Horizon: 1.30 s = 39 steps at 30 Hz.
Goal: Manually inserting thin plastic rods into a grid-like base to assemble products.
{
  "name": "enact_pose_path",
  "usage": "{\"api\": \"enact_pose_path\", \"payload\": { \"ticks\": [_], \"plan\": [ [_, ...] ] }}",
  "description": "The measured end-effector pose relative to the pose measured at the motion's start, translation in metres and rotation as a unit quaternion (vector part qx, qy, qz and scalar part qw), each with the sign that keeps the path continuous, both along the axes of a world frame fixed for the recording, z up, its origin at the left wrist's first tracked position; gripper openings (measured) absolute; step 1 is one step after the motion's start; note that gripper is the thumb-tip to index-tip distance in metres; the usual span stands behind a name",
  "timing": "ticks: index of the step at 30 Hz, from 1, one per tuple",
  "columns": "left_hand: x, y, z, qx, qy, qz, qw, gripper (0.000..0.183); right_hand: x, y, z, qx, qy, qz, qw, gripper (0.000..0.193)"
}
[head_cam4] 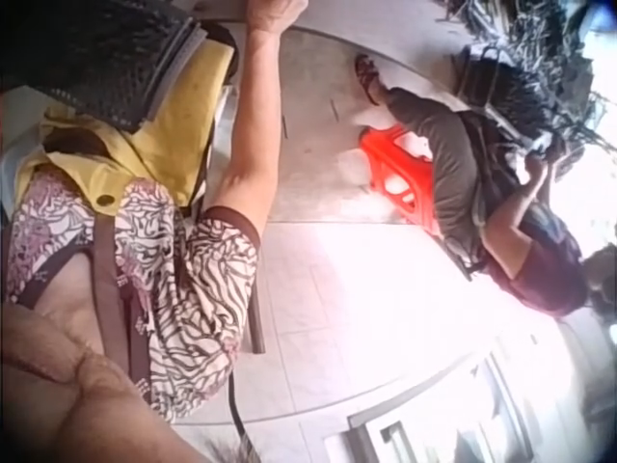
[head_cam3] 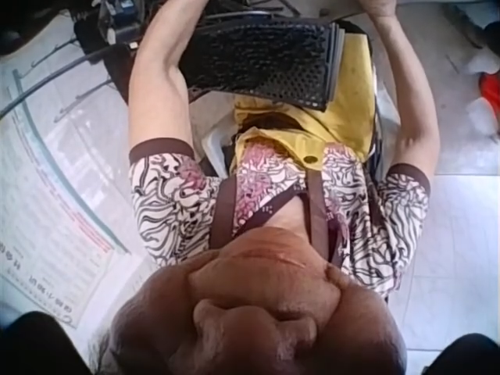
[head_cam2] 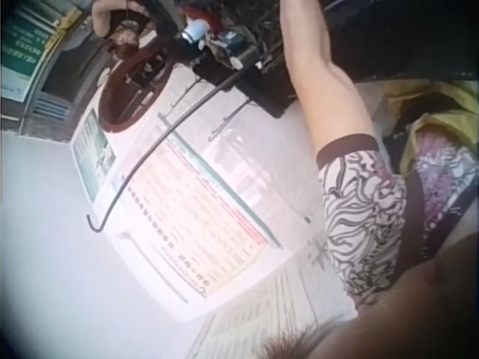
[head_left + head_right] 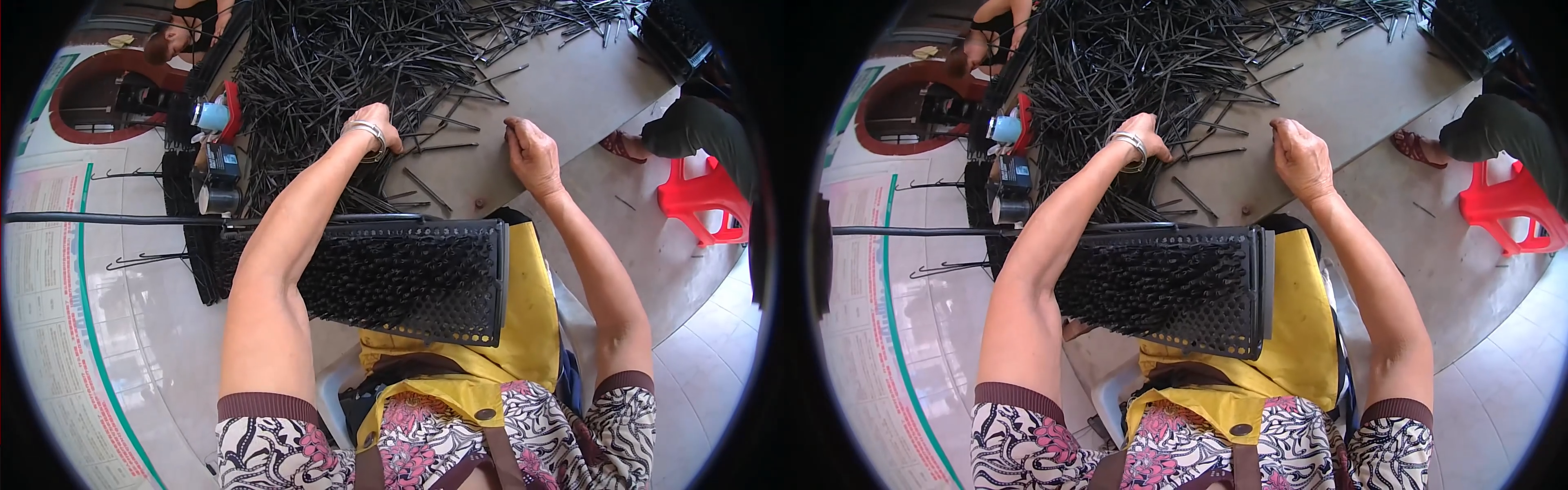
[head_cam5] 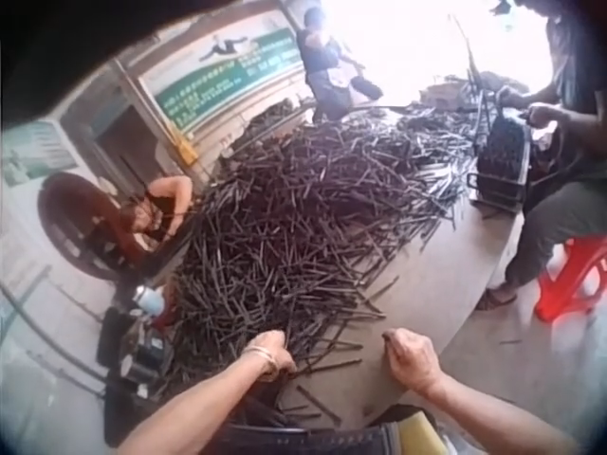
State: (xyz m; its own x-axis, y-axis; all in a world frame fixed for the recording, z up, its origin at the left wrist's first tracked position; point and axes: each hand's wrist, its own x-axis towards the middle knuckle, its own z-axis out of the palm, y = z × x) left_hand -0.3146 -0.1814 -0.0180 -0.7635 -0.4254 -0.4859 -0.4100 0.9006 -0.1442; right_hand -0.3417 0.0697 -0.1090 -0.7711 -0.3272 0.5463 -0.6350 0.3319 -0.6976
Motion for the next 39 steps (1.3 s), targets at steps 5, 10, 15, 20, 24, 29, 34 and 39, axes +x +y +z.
{"api": "enact_pose_path", "payload": {
  "ticks": [5, 10, 15, 20, 24, 29, 34, 39],
  "plan": [
    [0.006, 0.007, 0.001, 0.002, 0.049, -0.034, 0.998, 0.057, 0.000, 0.001, -0.002, 0.000, -0.001, -0.003, 1.000, 0.012],
    [-0.003, -0.014, 0.023, 0.143, 0.369, -0.001, 0.918, 0.041, 0.001, 0.000, 0.004, -0.007, 0.004, -0.005, 1.000, 0.012],
    [-0.009, -0.035, 0.042, 0.373, 0.605, 0.171, 0.683, 0.049, -0.007, -0.002, 0.002, -0.025, -0.116, 0.002, 0.993, 0.012],
    [-0.005, -0.020, 0.061, 0.463, 0.629, 0.258, 0.569, 0.055, -0.018, -0.041, 0.075, -0.062, -0.260, 0.079, 0.960, 0.038],
    [-0.008, -0.008, 0.068, 0.452, 0.659, 0.323, 0.507, 0.052, -0.015, -0.102, 0.125, 0.028, -0.201, 0.186, 0.961, 0.080],
    [-0.014, -0.007, 0.069, 0.439, 0.667, 0.408, 0.443, 0.028, -0.009, -0.132, 0.122, 0.093, -0.170, 0.212, 0.958, 0.089],
    [-0.016, -0.032, 0.051, 0.555, 0.575, 0.462, 0.385, 0.008, -0.010, -0.142, 0.105, 0.098, -0.106, 0.221, 0.965, 0.071],
    [-0.014, -0.015, 0.045, 0.661, 0.469, 0.357, 0.465, 0.026, -0.014, -0.132, 0.096, 0.145, -0.084, 0.224, 0.960, 0.052]
  ]
}}
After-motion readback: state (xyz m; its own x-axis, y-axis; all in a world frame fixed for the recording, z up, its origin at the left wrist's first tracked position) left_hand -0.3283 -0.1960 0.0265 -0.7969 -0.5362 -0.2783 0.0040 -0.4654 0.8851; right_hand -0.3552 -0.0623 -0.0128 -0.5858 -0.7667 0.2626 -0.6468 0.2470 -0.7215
